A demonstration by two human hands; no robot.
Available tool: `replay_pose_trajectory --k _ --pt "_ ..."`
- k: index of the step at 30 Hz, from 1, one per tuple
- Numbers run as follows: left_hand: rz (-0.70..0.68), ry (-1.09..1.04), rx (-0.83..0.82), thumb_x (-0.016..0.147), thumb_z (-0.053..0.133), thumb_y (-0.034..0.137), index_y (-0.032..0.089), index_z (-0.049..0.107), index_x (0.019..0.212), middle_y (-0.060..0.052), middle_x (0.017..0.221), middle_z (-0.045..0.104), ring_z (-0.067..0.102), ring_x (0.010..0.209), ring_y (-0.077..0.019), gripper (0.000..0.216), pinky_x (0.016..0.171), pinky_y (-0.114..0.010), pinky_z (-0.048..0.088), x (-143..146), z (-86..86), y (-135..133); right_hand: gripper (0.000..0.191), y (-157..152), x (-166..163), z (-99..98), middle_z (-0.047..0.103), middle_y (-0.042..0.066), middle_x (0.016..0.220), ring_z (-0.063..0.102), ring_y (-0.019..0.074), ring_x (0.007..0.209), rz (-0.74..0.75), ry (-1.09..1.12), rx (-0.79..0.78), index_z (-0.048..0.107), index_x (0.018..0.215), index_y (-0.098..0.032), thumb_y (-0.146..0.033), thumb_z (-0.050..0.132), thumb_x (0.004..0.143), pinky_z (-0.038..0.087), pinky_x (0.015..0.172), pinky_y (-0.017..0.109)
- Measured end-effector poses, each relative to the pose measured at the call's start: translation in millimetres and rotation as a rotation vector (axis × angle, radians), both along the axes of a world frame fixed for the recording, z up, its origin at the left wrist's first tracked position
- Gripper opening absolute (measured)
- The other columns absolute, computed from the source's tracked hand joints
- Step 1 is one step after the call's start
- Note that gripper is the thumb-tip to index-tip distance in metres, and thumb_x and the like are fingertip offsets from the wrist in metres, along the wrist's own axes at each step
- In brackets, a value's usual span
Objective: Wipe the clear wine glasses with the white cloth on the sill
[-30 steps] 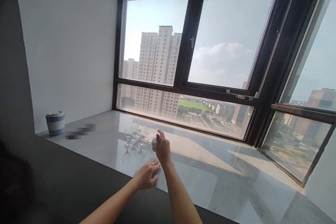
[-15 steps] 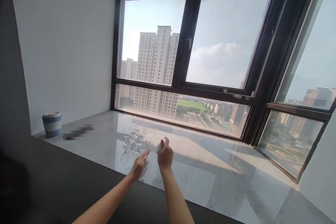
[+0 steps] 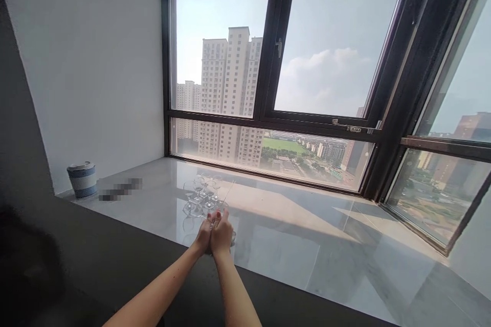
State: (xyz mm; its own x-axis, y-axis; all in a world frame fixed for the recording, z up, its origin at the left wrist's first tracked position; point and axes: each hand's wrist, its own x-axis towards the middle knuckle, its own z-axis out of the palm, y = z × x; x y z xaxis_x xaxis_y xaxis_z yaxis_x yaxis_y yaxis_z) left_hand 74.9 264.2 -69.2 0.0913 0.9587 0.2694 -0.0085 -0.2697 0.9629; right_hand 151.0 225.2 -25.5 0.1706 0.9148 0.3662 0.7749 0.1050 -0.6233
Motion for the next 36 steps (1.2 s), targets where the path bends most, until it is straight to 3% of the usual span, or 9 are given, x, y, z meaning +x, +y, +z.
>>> replay_pose_trajectory --k 6,10,14,16,19,22,27,33,36 --pt "0.035 0.060 0.000 0.098 0.007 0.054 0.013 0.044 0.147 -0.012 0.151 0.046 0.043 0.140 -0.0229 0.074 0.116 -0.038 0.036 1.7 7.5 -7.7 0.070 -8.3 21.8 18.5 0.072 0.013 0.082 0.068 0.0248 0.071 0.065 0.080 0.153 0.040 0.142 -0.008 -0.051 0.003 0.102 0.044 0.063 0.029" --pt "0.047 0.069 -0.023 0.096 0.013 0.061 0.011 0.050 0.142 -0.015 0.147 0.050 0.053 0.131 -0.0254 0.077 0.110 -0.040 0.041 1.7 7.6 -10.1 0.064 -17.5 68.1 23.8 0.069 0.008 0.075 0.065 0.0206 0.064 0.057 -0.072 0.187 0.040 0.144 -0.013 -0.050 0.008 0.103 0.042 0.061 0.026" --pt "0.057 0.117 -0.016 0.094 0.024 0.066 0.012 0.053 0.139 -0.017 0.144 0.053 0.056 0.126 -0.0276 0.076 0.107 -0.042 0.042 0.1 1.0 -4.6 0.056 -26.1 139.5 14.7 0.071 0.013 0.088 0.067 0.0227 0.076 -0.020 -0.263 0.068 0.039 0.145 -0.011 -0.042 0.016 0.105 0.045 0.071 0.030" --pt "0.057 0.147 -0.006 0.093 0.026 0.068 0.012 0.053 0.139 -0.017 0.142 0.055 0.058 0.123 -0.0277 0.077 0.105 -0.042 0.044 -0.9 -0.9 -2.0 0.054 -33.1 175.4 10.0 0.070 0.015 0.098 0.067 0.0253 0.087 -0.063 -0.350 -0.003 0.039 0.146 -0.010 -0.040 0.022 0.104 0.045 0.083 0.036" --pt "0.045 0.205 0.011 0.092 0.027 0.069 0.014 0.052 0.140 -0.017 0.139 0.058 0.061 0.119 -0.0271 0.077 0.102 -0.041 0.046 -1.9 2.0 -3.0 0.053 -47.9 218.4 4.3 0.067 0.016 0.113 0.059 0.0272 0.109 -0.102 -0.431 -0.014 0.040 0.146 -0.013 -0.040 0.034 0.100 0.033 0.104 0.045" --pt "0.038 0.281 0.016 0.092 0.030 0.067 0.016 0.053 0.140 -0.016 0.136 0.061 0.062 0.118 -0.0279 0.074 0.100 -0.040 0.047 -1.6 9.5 -8.6 0.052 -64.0 246.4 -5.0 0.063 0.015 0.121 0.052 0.0283 0.117 -0.201 -0.433 0.032 0.044 0.142 -0.016 -0.037 0.044 0.095 0.029 0.107 0.046" --pt "0.045 0.385 0.026 0.092 0.034 0.062 0.018 0.055 0.138 -0.013 0.126 0.068 0.065 0.112 -0.0278 0.067 0.095 -0.039 0.050 1.1 17.5 -14.7 0.056 -76.8 270.3 -30.6 0.055 0.014 0.129 0.046 0.0303 0.121 -0.301 -0.422 0.191 0.039 0.145 -0.018 -0.033 0.048 0.091 0.038 0.103 0.045" --pt "0.054 0.422 0.051 0.090 0.037 0.061 0.015 0.056 0.137 -0.013 0.119 0.071 0.068 0.107 -0.0271 0.068 0.091 -0.038 0.052 3.9 19.9 -17.2 0.079 -71.0 274.4 -42.3 0.039 0.010 0.151 0.034 0.0248 0.139 -0.079 -0.390 0.262 0.004 0.157 -0.026 -0.009 0.035 0.087 0.040 0.107 0.044" --pt "0.059 0.440 0.063 0.088 0.040 0.062 0.014 0.058 0.135 -0.013 0.117 0.072 0.068 0.107 -0.0269 0.069 0.089 -0.036 0.053 4.8 22.9 -19.8 0.086 -69.1 274.9 -43.3 0.041 0.009 0.151 0.036 0.0224 0.140 0.005 -0.389 0.232 -0.004 0.157 -0.028 -0.002 0.031 0.084 0.038 0.108 0.045"
